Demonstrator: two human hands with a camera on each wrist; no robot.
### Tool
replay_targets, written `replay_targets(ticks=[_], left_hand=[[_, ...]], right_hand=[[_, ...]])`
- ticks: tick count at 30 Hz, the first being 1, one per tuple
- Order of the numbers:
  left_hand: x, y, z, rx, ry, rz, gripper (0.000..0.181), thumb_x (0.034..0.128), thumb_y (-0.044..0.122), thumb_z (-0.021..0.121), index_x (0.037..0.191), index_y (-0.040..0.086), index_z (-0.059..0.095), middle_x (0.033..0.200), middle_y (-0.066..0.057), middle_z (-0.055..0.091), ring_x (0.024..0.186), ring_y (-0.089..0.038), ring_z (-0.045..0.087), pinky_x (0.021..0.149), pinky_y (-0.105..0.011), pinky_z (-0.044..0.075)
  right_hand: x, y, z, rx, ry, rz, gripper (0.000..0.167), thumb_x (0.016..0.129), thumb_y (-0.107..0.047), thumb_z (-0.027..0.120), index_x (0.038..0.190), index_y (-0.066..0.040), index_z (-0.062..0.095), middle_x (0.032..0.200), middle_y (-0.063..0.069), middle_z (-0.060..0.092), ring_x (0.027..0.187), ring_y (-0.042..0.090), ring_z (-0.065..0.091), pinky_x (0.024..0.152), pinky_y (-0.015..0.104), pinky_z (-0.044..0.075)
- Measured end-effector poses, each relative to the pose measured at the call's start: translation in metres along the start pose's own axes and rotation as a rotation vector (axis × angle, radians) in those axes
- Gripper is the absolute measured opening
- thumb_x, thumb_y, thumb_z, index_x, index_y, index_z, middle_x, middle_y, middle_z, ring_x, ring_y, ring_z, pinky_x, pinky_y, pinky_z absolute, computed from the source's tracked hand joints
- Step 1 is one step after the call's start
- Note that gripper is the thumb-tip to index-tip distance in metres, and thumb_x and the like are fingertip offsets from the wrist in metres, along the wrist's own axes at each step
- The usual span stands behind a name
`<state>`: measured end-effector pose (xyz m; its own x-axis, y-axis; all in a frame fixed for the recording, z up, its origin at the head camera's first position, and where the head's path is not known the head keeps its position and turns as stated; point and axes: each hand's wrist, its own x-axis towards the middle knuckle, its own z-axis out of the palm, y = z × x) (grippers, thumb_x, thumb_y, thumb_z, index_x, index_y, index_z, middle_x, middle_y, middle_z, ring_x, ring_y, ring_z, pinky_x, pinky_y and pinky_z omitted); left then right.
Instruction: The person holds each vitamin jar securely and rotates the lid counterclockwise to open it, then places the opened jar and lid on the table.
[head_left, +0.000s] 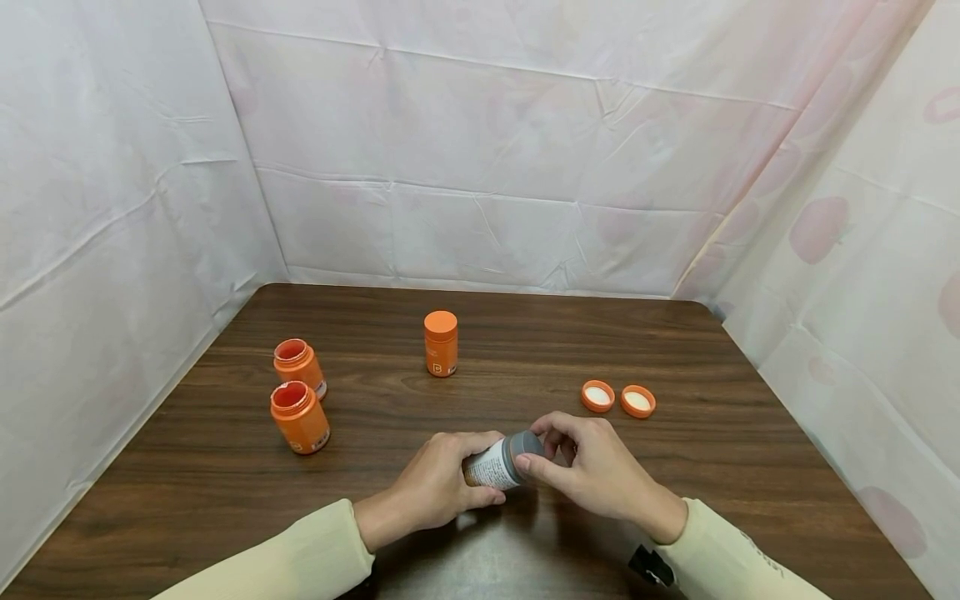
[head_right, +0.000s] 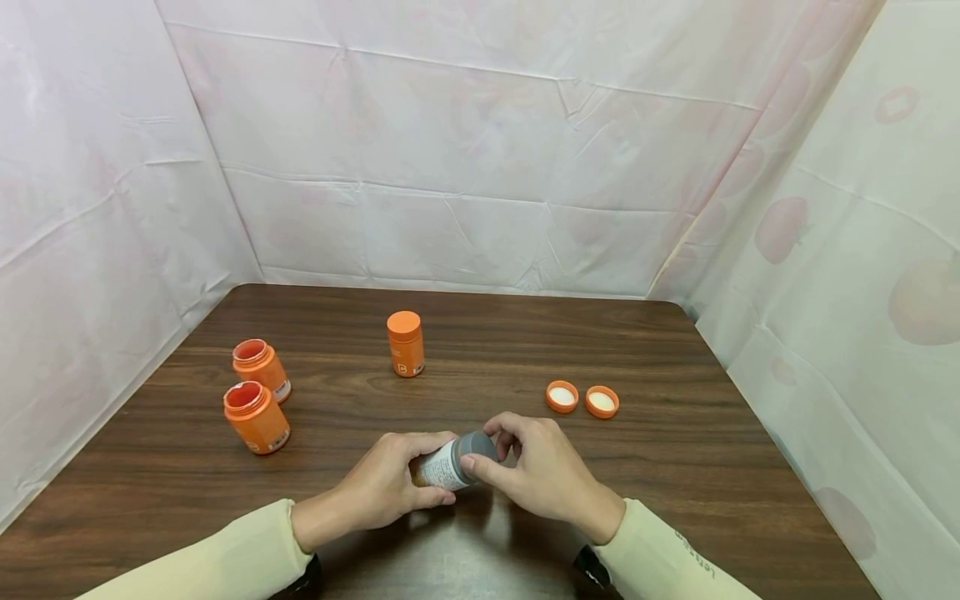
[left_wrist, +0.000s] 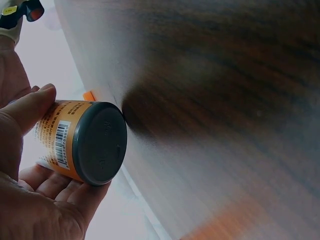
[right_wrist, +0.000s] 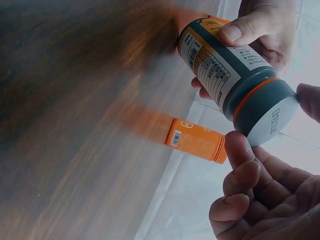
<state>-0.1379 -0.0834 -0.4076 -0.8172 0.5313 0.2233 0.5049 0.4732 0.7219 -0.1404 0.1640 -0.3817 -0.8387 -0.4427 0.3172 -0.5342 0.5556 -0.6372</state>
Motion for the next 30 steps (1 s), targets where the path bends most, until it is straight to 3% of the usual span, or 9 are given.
replay_targets(ticks=[10,16,26,30], left_hand=[[0.0004,-0.0004,0.0002,0.005,0.0,-0.006,0.048,0.0765,0.019,0.093,0.114,0.038,0.069,0.093,0.017,0.068,0.079,-0.002,0.062,0.07,-0.023,0.052],[0.0002,-0.0001,-0.0001,0.009,-0.007,-0.01,0.047,0.0769,0.019,0.093,0.114,0.038,0.069,0.093,0.016,0.068,0.08,-0.003,0.063,0.07,-0.024,0.052],[0.0002,0.0005,-0.0004,0.015,0.001,-0.004,0.047,0.0761,0.019,0.093,0.113,0.038,0.07,0.093,0.017,0.068,0.08,-0.002,0.062,0.07,-0.024,0.051],[0.0003,0.0006,-0.0001,0.012,0.001,-0.01,0.048,0.076,0.019,0.093,0.114,0.039,0.07,0.094,0.017,0.069,0.08,-0.002,0.062,0.071,-0.024,0.052]], right_hand=[[0.0003,-0.002,-0.0029,0.006,-0.027,-0.033,0.031,0.088,-0.041,0.082,0.109,-0.021,0.07,0.083,-0.009,0.064,0.063,0.008,0.052,0.053,0.023,0.044],[-0.0001,-0.0005,-0.0039,0.001,-0.027,-0.098,0.037,0.083,-0.029,0.087,0.114,-0.025,0.069,0.088,-0.007,0.063,0.068,0.012,0.055,0.055,0.026,0.046],[0.0014,0.0001,-0.0072,0.037,-0.031,-0.246,0.053,0.075,-0.008,0.088,0.123,-0.019,0.067,0.086,0.0,0.057,0.074,0.016,0.052,0.058,0.026,0.046],[0.0011,0.0001,-0.0073,0.048,-0.049,-0.249,0.06,0.072,0.0,0.087,0.124,-0.022,0.067,0.093,-0.003,0.058,0.077,0.014,0.051,0.06,0.028,0.046]])
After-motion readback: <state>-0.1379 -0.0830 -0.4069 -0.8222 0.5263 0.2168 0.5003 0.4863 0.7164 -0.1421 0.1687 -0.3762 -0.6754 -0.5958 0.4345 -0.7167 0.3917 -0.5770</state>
